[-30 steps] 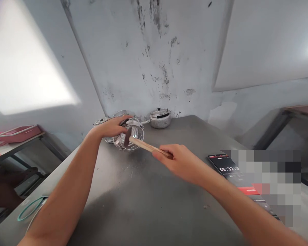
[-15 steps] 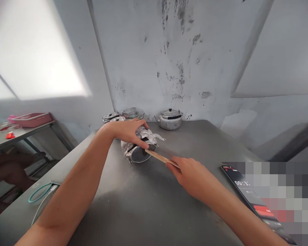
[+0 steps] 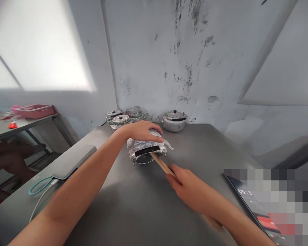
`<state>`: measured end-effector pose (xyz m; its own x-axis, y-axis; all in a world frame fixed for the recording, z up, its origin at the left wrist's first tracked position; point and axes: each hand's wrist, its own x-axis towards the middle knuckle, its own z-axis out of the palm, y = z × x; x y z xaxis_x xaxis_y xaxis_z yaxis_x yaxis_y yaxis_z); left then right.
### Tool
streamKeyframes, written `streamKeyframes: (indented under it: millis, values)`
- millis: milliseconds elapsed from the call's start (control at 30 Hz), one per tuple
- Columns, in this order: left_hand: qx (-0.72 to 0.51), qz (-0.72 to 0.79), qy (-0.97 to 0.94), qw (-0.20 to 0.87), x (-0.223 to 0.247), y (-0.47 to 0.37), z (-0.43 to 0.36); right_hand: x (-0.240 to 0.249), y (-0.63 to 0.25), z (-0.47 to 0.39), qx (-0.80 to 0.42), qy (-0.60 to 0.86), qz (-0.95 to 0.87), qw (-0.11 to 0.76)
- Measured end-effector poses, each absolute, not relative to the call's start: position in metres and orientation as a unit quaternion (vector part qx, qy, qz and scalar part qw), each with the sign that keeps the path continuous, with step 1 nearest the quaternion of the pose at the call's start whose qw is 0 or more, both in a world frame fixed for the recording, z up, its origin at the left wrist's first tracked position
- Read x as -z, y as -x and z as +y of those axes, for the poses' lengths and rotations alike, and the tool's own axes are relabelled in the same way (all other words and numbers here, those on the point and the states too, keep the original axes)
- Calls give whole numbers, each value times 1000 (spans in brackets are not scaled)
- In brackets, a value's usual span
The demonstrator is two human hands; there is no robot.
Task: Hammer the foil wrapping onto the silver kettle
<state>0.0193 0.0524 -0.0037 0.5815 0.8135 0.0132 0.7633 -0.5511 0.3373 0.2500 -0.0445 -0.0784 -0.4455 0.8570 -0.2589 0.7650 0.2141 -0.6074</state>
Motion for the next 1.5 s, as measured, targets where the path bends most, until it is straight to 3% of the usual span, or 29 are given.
streamKeyframes:
  millis: [667, 967, 1267, 1500]
  values:
    - [51, 427, -863, 266, -5, -16, 51, 76, -240, -55, -326, 538, -773, 79]
    - [60, 431, -800, 414, -1, -6, 56, 80, -241, -51, -328, 546, -765, 94]
    - [24, 414, -754, 510, 9, -2, 64, 73, -240, -51, -575, 494, -642, 114]
    - [-15, 405, -746, 528, 12, -3, 66, 85, -237, -53, -346, 549, -751, 118]
